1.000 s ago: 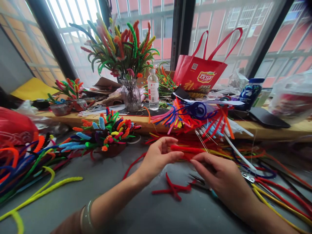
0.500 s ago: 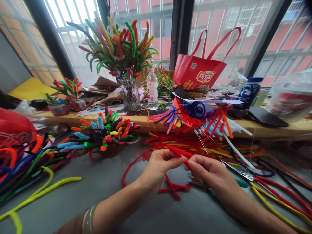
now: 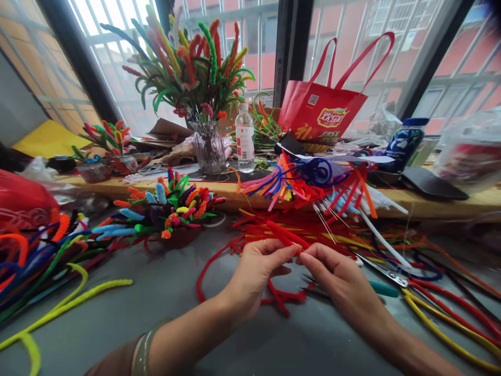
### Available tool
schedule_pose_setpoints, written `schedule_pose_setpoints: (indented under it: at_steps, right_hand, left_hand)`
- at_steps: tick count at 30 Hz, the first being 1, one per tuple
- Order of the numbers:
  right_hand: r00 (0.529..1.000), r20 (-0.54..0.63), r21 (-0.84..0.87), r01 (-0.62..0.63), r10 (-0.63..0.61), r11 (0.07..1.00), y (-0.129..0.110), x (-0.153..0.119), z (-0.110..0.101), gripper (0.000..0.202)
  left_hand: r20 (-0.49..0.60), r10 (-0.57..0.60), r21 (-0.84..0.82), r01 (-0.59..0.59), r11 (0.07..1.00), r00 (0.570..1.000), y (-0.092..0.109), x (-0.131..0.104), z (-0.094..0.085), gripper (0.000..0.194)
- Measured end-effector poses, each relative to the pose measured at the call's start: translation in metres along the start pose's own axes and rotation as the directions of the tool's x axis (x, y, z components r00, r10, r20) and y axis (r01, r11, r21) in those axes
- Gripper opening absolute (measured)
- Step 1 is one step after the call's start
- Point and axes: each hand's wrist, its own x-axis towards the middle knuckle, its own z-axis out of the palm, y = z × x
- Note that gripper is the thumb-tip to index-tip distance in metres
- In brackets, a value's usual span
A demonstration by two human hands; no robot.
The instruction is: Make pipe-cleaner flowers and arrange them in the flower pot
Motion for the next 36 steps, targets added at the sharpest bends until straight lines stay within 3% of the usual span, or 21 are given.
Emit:
schedule_pose_setpoints:
  at_steps: [5, 12, 19, 28, 36]
  right_hand:
    - [0.998, -0.060, 0.029, 0.002, -0.001, 1.000, 0.0045, -0.0043, 0.0027, 0.041]
    - [0.995, -0.046, -0.091, 0.089, -0.094, 0.992, 0.0026, -0.0027, 0.0055, 0.023]
    - [0.999, -0.019, -0.192, 0.024, -0.029, 0.981, 0.0067, -0.0037, 0.0061, 0.031]
    - [0.999, -0.018, -0.107, -0.048, 0.046, 0.993, 0.0068, -0.0023, 0.0073, 0.034]
    - [0.997, -0.028, 0.025, -0.071, 0.072, 0.997, 0.0032, -0.0018, 0.0102, 0.033]
  left_hand:
    - [-0.089, 0.039, -0.011, -0.040, 0.999, 0.995, -0.0010, 0.0026, -0.0028, 0.016]
    - [-0.094, 0.108, 0.032, -0.105, 0.994, 0.990, -0.0026, 0.0033, -0.0020, 0.015]
    - [-0.075, 0.120, 0.058, -0.116, 0.992, 0.990, -0.0010, -0.0003, 0.0000, 0.014]
    - [-0.101, 0.080, 0.070, -0.073, 0.995, 0.992, -0.0014, -0.0003, 0.0007, 0.015]
    - [-0.031, 0.049, 0.003, -0.049, 0.999, 0.998, -0.0055, -0.0004, -0.0015, 0.010]
